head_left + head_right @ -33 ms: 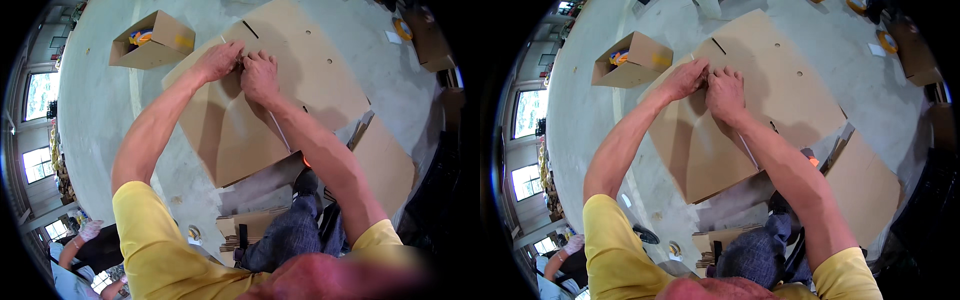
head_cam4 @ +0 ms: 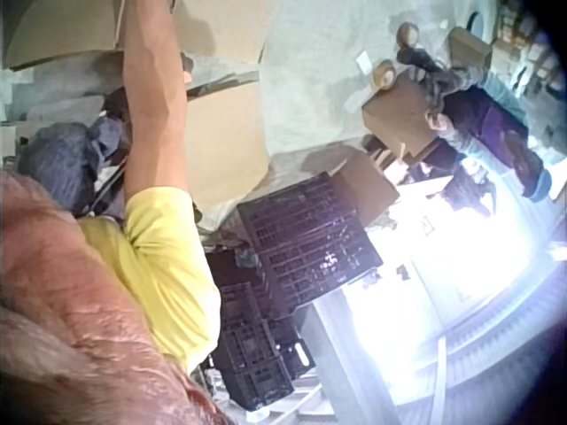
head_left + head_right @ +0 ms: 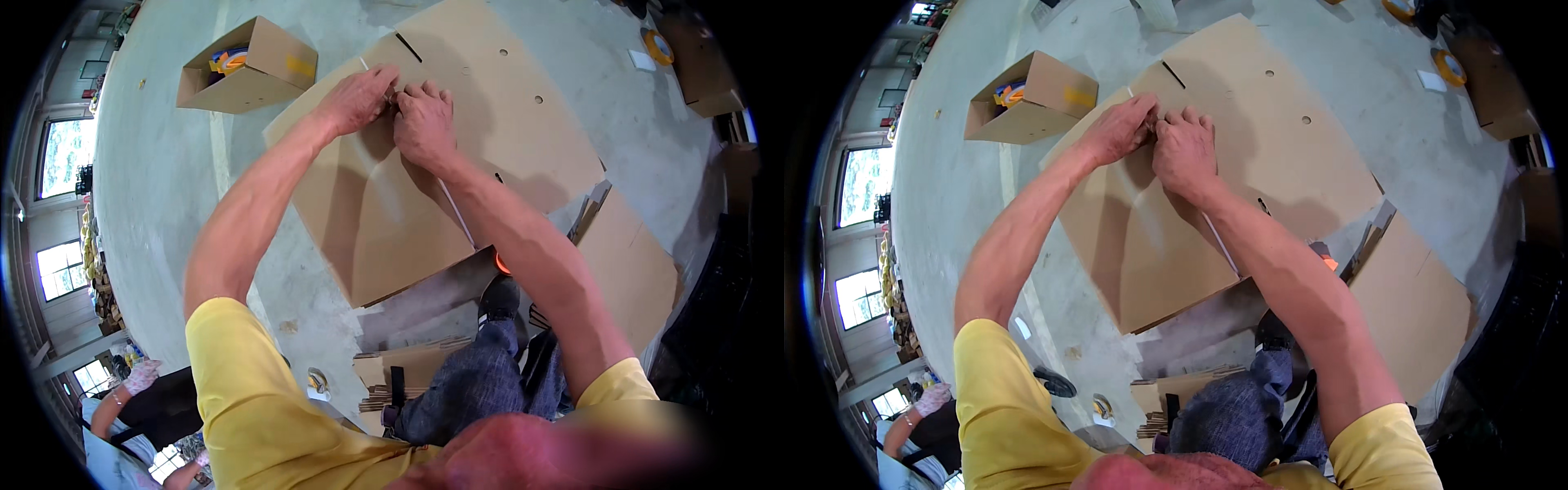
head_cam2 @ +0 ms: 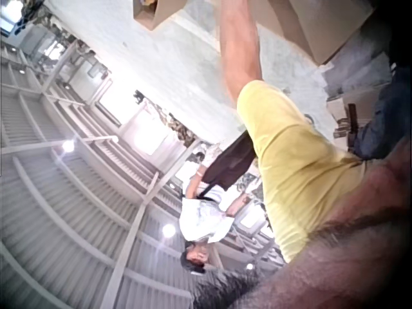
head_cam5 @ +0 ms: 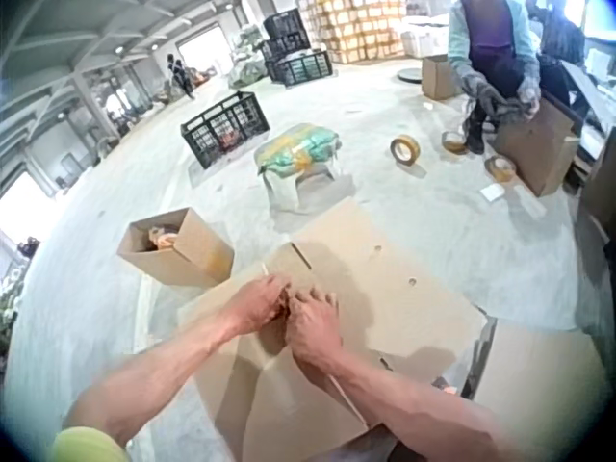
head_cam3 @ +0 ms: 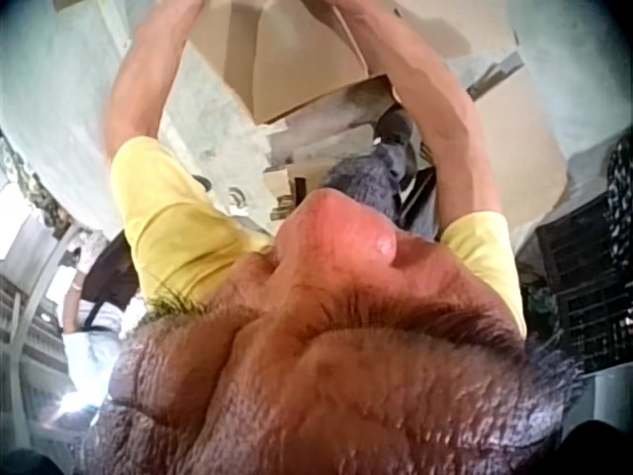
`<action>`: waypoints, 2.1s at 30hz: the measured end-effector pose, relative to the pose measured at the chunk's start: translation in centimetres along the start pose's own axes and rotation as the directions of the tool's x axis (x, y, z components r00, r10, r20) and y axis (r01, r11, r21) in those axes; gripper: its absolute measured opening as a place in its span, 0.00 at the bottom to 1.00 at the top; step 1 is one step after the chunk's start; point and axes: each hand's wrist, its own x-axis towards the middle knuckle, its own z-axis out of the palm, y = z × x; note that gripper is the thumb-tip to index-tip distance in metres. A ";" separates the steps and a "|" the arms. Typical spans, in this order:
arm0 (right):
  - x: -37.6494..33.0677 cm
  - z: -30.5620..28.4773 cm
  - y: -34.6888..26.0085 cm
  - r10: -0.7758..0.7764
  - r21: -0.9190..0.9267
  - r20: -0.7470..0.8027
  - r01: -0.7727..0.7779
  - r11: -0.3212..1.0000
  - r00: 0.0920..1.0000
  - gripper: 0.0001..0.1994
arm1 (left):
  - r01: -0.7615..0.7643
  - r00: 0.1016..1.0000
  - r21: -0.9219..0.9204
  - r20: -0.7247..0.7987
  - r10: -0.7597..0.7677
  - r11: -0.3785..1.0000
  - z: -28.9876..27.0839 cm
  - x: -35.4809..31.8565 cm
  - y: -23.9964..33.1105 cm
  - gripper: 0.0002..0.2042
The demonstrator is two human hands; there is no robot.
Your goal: The person sits on the floor and assembles flat-packed cardboard boxes. They fold the flaps to form the box shape and use a handheld tape dispenser to seal the seams with yellow tape. The person repeatedly picks up new flat boxes, assembles them, and sets the finished boxes aside.
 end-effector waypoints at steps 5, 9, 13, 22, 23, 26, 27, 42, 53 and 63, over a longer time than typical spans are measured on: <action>1.4 -0.6 1.4 -0.025 0.049 0.149 0.018 0.999 0.988 0.07 | 0.181 0.888 -0.111 -0.409 -0.211 0.977 3.9 -3.0 1.4 0.17; 2.0 -1.0 2.4 -0.083 0.063 0.231 0.070 0.996 0.969 0.07 | 0.169 0.827 -0.198 -0.505 -0.248 0.965 4.9 -4.1 2.4 0.13; 1.9 -0.6 2.2 -0.165 0.076 0.141 0.156 0.985 0.976 0.07 | 0.169 0.792 -0.223 -0.549 -0.267 0.960 5.2 -4.4 2.1 0.12; 1.3 1.2 2.5 -0.248 0.070 0.117 0.242 0.968 0.962 0.06 | 0.219 0.793 -0.066 -0.569 -0.217 0.974 7.3 -5.5 0.0 0.09; 0.9 0.5 2.2 -0.211 0.065 0.147 0.203 0.977 0.966 0.06 | 0.195 0.795 -0.088 -0.569 -0.210 0.977 7.3 -5.4 0.8 0.09; 1.2 -0.5 2.3 -0.173 0.087 0.174 0.160 0.983 0.969 0.07 | 0.199 0.799 -0.072 -0.566 -0.204 0.977 6.8 -4.4 1.5 0.10; 1.1 -0.4 2.1 -0.168 0.093 0.182 0.153 0.984 0.969 0.07 | 0.212 0.801 -0.064 -0.561 -0.211 0.975 6.7 -4.6 1.4 0.10; 0.8 -1.2 1.8 -0.170 0.115 0.129 0.155 0.981 0.977 0.08 | 0.230 0.800 -0.022 -0.566 -0.201 0.973 6.8 -4.5 2.6 0.11; 1.1 -1.4 0.7 -0.245 0.014 0.097 0.245 0.969 0.965 0.08 | 0.185 0.817 0.106 -0.568 -0.093 0.977 5.4 -4.5 2.9 0.11; 0.1 -1.8 0.9 -0.196 -0.020 0.177 0.203 0.979 0.965 0.08 | 0.202 0.791 0.043 -0.596 -0.137 0.978 6.2 -5.0 3.8 0.11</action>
